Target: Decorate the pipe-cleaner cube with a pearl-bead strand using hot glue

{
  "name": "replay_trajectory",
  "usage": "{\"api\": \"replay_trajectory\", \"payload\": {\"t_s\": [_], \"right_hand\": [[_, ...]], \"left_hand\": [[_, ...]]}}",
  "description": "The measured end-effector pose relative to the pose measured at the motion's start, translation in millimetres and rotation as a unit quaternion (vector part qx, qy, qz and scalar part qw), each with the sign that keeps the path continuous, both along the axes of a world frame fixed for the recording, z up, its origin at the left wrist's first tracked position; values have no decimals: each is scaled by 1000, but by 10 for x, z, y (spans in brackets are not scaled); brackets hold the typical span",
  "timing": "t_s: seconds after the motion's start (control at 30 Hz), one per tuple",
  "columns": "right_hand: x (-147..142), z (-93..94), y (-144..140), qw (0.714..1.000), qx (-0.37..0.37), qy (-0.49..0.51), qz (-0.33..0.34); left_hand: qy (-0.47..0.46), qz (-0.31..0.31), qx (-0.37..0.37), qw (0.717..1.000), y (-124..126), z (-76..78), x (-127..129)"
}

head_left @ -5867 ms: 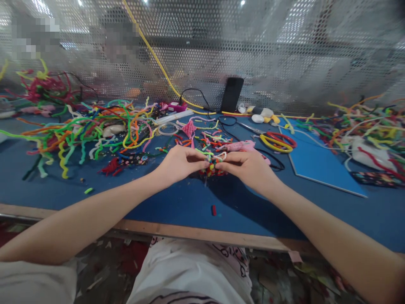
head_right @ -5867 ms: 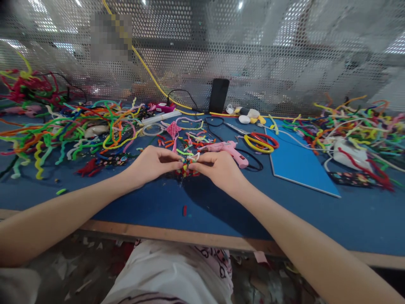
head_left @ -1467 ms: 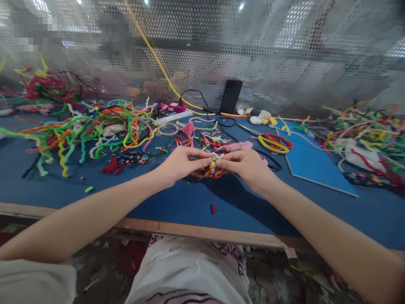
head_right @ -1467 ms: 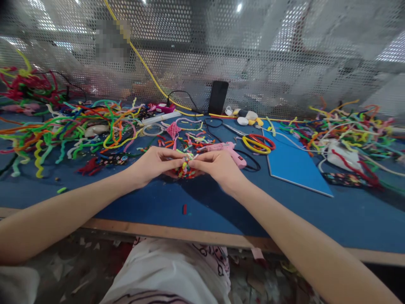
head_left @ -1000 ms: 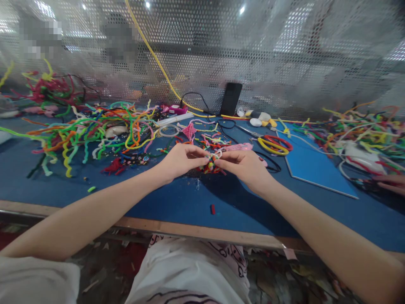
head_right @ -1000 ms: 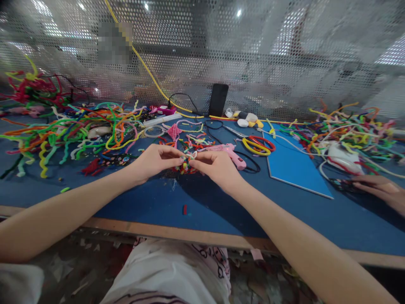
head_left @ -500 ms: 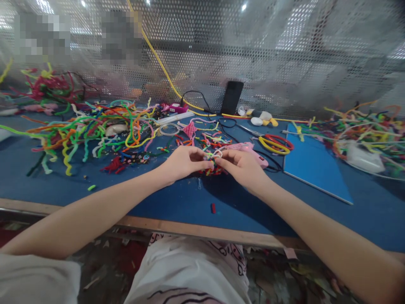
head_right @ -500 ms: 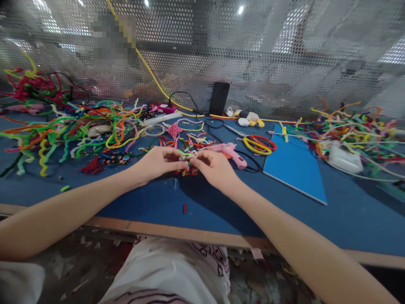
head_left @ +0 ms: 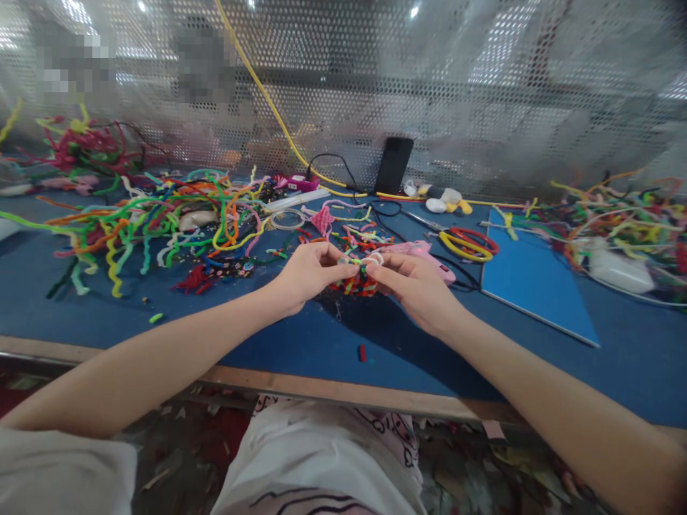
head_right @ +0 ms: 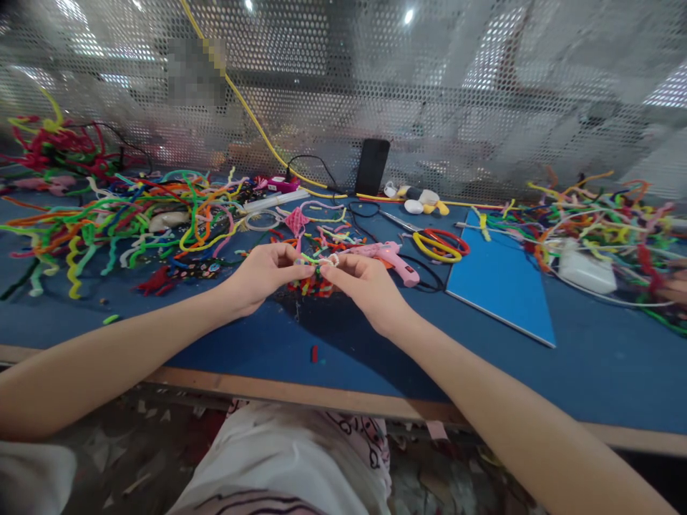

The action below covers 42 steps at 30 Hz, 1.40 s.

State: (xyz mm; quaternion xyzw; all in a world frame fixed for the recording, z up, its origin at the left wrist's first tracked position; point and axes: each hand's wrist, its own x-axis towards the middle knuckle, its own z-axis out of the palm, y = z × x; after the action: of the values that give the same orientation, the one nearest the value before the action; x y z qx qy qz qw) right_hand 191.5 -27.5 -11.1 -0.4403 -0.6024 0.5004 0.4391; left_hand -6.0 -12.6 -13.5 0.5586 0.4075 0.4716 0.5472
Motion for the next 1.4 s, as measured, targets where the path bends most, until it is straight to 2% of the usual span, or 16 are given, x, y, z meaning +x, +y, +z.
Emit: {"api": "replay_trajectory", "payload": {"t_s": [0.13,0.27,0.33,0.4,0.5,0.57,0.67,0.87,1.0,1.17,1.27,1.4], "right_hand": [[17,9,16,998,30,-47,-20],[32,-4,35,989,78,-122,-43],[37,-7,39,989,85,-117,-40],[38,-4,42,994,68,-76,-30],[45,-1,50,998,45,-25,-36],[58,-6,56,995,69,-24,-73],[78,-18,63,987,111,-33,-111],[71,-9,48,984,117,-27,-134],[61,11,53,983,103,15,-150],[46,69,44,987,78,44,-136],[33,101,18,988,76,42,-126],[32,107,-6,989,79,44,-120]], "left_hand": [[-17,-14,4,1000,-7,7,-12],[54,-41,-14,998,-17,23,-32],[73,-44,-16,996,-15,23,-36],[38,-23,-20,999,-10,20,-34],[-74,1,-64,995,-5,21,-30],[-118,-8,-96,988,-4,24,-32],[-112,-21,-108,988,-2,16,-38],[-69,6,-30,997,23,-32,-35],[-40,-30,9,999,49,-24,-43],[51,-97,69,992,93,22,-103],[74,-105,96,987,113,39,-139],[65,-107,92,988,122,43,-157]]}}
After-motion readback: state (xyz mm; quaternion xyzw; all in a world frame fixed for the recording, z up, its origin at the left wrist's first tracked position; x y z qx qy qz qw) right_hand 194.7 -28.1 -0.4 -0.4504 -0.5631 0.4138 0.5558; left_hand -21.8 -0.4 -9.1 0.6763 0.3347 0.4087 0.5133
